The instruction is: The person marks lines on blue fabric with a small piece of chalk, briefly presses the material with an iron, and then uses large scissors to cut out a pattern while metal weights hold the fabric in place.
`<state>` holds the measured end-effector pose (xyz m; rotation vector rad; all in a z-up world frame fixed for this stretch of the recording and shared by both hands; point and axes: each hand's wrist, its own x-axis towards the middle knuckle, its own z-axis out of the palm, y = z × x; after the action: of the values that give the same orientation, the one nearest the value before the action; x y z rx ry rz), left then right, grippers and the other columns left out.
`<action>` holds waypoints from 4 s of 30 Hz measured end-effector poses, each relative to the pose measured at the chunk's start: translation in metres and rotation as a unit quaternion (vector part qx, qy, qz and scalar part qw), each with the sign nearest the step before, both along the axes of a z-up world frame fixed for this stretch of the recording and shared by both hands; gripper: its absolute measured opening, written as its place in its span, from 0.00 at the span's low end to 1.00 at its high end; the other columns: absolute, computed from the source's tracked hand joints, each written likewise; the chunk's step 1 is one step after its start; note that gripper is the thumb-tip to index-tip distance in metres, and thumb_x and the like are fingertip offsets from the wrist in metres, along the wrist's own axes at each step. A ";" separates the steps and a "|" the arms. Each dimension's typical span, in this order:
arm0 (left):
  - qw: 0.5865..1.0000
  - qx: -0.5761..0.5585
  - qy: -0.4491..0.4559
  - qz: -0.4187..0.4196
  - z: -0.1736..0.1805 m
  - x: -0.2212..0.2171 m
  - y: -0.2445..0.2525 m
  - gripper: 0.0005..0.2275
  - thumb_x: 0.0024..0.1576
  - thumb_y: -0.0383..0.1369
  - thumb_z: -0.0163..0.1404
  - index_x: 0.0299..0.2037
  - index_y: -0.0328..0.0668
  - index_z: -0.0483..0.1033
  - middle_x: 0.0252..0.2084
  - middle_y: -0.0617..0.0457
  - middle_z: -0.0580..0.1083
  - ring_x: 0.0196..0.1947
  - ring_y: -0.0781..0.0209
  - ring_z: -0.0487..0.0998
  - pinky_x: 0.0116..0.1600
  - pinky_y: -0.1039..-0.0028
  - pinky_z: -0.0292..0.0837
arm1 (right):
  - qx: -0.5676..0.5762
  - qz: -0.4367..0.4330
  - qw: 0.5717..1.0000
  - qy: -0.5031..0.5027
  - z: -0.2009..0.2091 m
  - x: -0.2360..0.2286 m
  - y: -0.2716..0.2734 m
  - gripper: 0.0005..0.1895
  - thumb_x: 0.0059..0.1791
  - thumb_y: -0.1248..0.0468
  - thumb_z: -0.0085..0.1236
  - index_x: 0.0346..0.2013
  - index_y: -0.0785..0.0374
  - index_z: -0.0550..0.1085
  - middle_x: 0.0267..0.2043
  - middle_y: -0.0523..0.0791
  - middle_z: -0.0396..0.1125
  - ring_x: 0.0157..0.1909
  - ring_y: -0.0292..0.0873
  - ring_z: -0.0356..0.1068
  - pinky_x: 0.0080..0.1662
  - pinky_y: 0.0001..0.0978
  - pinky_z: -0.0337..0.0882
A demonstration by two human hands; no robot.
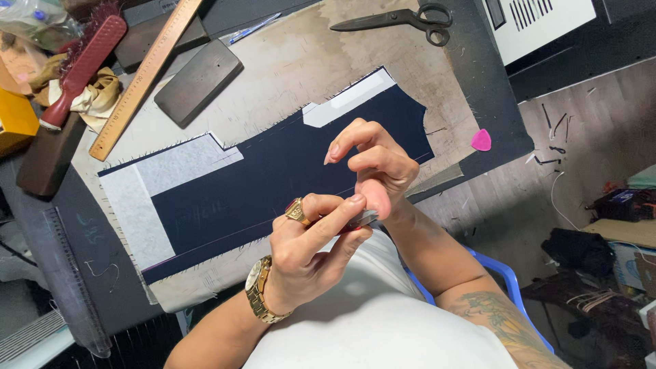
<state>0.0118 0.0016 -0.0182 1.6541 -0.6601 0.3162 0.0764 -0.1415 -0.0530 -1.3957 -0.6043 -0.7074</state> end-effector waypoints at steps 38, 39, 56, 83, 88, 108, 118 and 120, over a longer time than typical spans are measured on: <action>0.907 -0.219 0.222 0.285 -0.288 0.215 0.090 0.38 0.63 0.33 0.60 0.78 0.48 0.44 0.66 0.49 0.66 0.63 0.56 0.70 0.65 0.65 0.75 | -0.016 -0.012 0.836 0.548 -0.130 -0.052 -0.016 0.14 0.52 0.78 0.59 0.51 0.76 0.67 0.39 0.58 0.71 0.33 0.44 0.75 0.36 0.39 0.82; 0.923 -0.200 0.225 0.240 -0.268 0.200 0.074 0.37 0.65 0.34 0.58 0.80 0.53 0.45 0.77 0.49 0.57 0.75 0.45 0.62 0.76 0.54 0.64 | -0.032 -0.023 0.831 0.555 -0.134 -0.054 -0.016 0.14 0.53 0.78 0.58 0.52 0.76 0.67 0.40 0.57 0.71 0.34 0.43 0.74 0.37 0.38 0.82; 0.813 0.360 0.142 0.434 -0.264 -0.042 0.193 0.07 0.59 0.29 0.51 0.46 0.46 0.79 0.45 0.51 0.71 0.45 0.52 0.73 0.46 0.62 0.67 | -0.575 -0.082 0.792 0.188 -0.230 -0.020 0.006 0.11 0.54 0.75 0.60 0.51 0.67 0.78 0.46 0.50 0.71 0.48 0.55 0.68 0.49 0.44 0.65; 0.842 0.374 0.109 0.374 -0.256 0.010 0.221 0.08 0.52 0.26 0.53 0.39 0.47 0.81 0.51 0.46 0.74 0.52 0.45 0.72 0.54 0.50 0.63 | -0.675 -0.213 0.674 0.211 -0.242 0.005 -0.091 0.15 0.51 0.69 0.57 0.51 0.74 0.78 0.49 0.59 0.74 0.52 0.63 0.70 0.54 0.52 0.65; 0.842 0.408 0.085 0.342 -0.264 0.011 0.219 0.09 0.58 0.26 0.52 0.47 0.43 0.78 0.60 0.40 0.69 0.64 0.40 0.65 0.63 0.43 0.52 | -0.648 -0.234 0.704 0.174 -0.241 -0.021 -0.041 0.15 0.48 0.68 0.69 0.49 0.65 0.78 0.60 0.54 0.70 0.60 0.57 0.68 0.57 0.50 0.63; 0.809 0.536 0.144 0.193 -0.250 0.051 0.043 0.20 0.49 0.24 0.59 0.52 0.51 0.77 0.61 0.44 0.68 0.65 0.44 0.66 0.65 0.45 0.54 | -0.533 -0.180 0.799 0.212 -0.216 -0.002 -0.082 0.10 0.49 0.73 0.55 0.45 0.65 0.77 0.49 0.52 0.68 0.51 0.54 0.68 0.54 0.52 0.63; 0.784 0.587 0.131 0.157 -0.250 0.053 -0.011 0.21 0.50 0.22 0.59 0.54 0.50 0.77 0.60 0.44 0.68 0.63 0.42 0.69 0.64 0.50 0.58 | -0.462 -0.149 0.842 0.236 -0.229 -0.003 -0.090 0.11 0.50 0.70 0.54 0.46 0.62 0.77 0.49 0.52 0.68 0.49 0.53 0.68 0.52 0.53 0.66; 0.794 0.571 0.131 0.161 -0.244 0.056 -0.027 0.23 0.50 0.18 0.57 0.56 0.48 0.77 0.59 0.42 0.68 0.62 0.41 0.70 0.63 0.53 0.60 | -0.434 -0.156 0.858 0.226 -0.224 0.000 -0.091 0.13 0.52 0.77 0.48 0.47 0.64 0.76 0.46 0.54 0.67 0.46 0.55 0.68 0.49 0.50 0.67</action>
<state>0.0675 -0.0253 -0.2620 2.9272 -0.3259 -0.1460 0.0761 -0.2321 -0.2769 -2.4600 -0.3108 -0.3082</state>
